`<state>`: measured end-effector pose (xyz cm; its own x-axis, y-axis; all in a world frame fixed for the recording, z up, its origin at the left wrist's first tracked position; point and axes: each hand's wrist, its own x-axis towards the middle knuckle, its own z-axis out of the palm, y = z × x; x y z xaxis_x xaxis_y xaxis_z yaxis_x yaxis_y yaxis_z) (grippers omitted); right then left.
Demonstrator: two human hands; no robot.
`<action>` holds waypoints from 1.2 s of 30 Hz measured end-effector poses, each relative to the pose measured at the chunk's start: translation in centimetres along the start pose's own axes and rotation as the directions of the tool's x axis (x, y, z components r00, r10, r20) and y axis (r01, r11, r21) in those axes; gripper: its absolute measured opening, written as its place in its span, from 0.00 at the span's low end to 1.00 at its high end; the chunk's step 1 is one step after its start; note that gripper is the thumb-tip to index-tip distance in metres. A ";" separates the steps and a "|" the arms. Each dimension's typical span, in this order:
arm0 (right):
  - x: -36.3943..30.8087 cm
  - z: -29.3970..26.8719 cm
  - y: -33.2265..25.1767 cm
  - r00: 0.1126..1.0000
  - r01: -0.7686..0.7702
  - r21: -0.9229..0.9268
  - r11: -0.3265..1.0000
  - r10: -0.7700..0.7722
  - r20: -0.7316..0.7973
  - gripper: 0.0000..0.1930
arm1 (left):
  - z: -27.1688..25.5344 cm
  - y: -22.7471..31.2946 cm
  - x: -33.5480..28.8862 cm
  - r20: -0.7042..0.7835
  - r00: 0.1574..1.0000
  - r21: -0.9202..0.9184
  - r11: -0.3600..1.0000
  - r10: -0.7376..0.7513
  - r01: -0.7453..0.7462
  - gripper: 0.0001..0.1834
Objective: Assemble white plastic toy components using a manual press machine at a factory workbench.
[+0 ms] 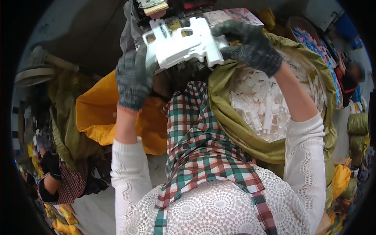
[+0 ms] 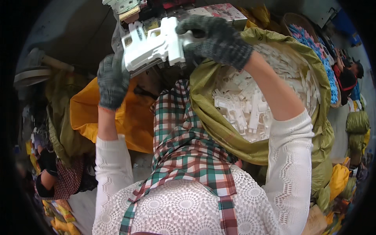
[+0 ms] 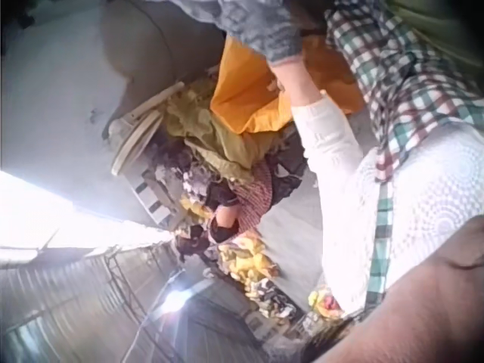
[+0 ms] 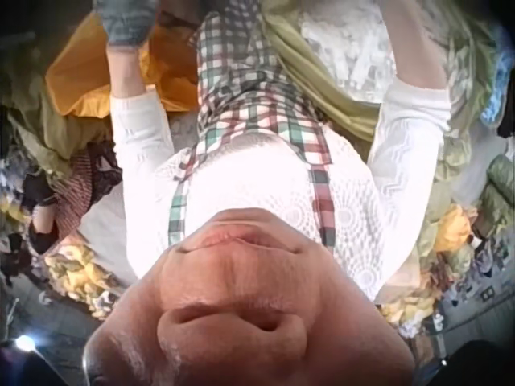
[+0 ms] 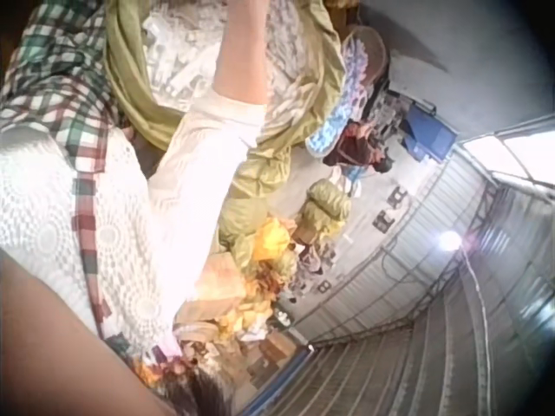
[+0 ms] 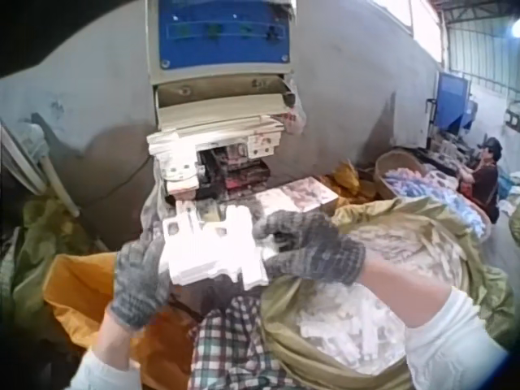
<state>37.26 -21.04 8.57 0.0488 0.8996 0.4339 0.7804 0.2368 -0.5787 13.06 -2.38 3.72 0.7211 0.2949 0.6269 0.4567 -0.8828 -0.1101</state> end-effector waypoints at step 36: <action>-8.6 -0.1 5.4 0.852 -0.403 -0.327 0.855 0.481 0.208 0.11 | 0.5 7.5 -11.7 0.747 0.654 -0.664 0.142 0.115 0.734 0.23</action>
<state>41.11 -27.53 1.75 0.2873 0.9564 -0.0524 0.8514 -0.2800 -0.4436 8.35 -12.26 -4.85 0.9138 0.3647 -0.1789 0.2480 -0.1520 0.9568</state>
